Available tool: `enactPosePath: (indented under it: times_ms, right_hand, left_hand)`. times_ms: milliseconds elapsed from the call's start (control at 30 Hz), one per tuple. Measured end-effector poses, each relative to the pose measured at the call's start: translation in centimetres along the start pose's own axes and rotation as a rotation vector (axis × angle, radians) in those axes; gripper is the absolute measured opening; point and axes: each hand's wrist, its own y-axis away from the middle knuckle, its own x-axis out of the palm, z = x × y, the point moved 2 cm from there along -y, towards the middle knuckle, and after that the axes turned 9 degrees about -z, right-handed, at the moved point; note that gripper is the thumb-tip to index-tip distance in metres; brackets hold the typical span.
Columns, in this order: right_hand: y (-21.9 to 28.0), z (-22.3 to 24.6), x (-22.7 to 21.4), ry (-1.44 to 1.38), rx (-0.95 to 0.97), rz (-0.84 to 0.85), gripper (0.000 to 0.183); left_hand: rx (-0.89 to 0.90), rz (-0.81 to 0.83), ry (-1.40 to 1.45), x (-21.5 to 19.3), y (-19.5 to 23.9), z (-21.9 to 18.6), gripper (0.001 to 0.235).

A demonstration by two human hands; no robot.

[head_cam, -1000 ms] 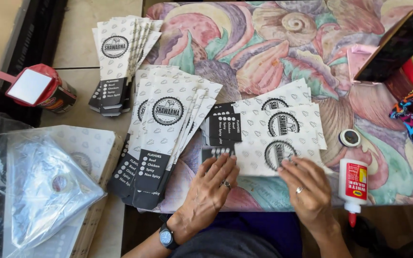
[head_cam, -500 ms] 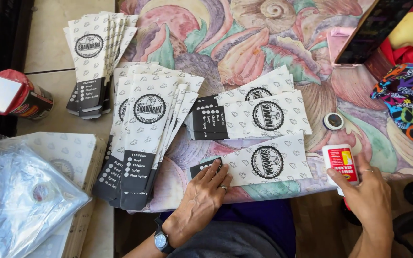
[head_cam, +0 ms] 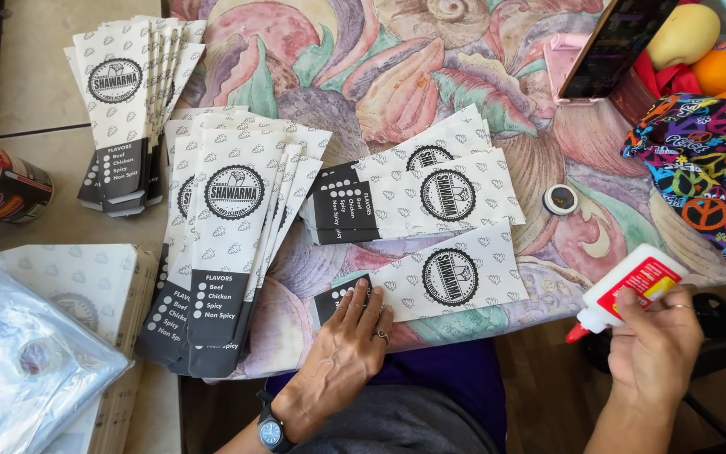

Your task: Applying glue to the edges of paper wraps and stacking them to assemble food packaging.

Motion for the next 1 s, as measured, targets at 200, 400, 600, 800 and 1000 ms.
enactPosePath:
  times_ms: [200, 400, 600, 800, 1000]
  right_hand:
    - [2.3, 2.2, 0.5, -0.093, -0.037, 0.07, 0.051]
    - [3.3, 1.9, -0.5, -0.088, -0.18, 0.017, 0.04]
    - [3.5, -0.9, -1.4, -0.021, -0.422, -0.059, 0.056]
    - [5.2, -2.7, 1.7, 0.031, -0.347, 0.057, 0.052]
    - [3.5, -3.4, 0.7, 0.043, -0.357, -0.006, 0.053]
  left_hand:
    - [-0.075, -0.05, 0.082, -0.4, -0.7, 0.9, 0.018]
    - [0.008, -0.009, 0.035, -1.0, -0.8, 0.8, 0.023]
    - [-0.09, -0.148, 0.215, -2.1, -2.6, 1.3, 0.015]
    - [-0.303, -0.085, 0.315, -2.7, -3.7, 2.6, 0.021]
    - [-0.402, -0.025, 0.32, -1.8, -2.9, 3.5, 0.02]
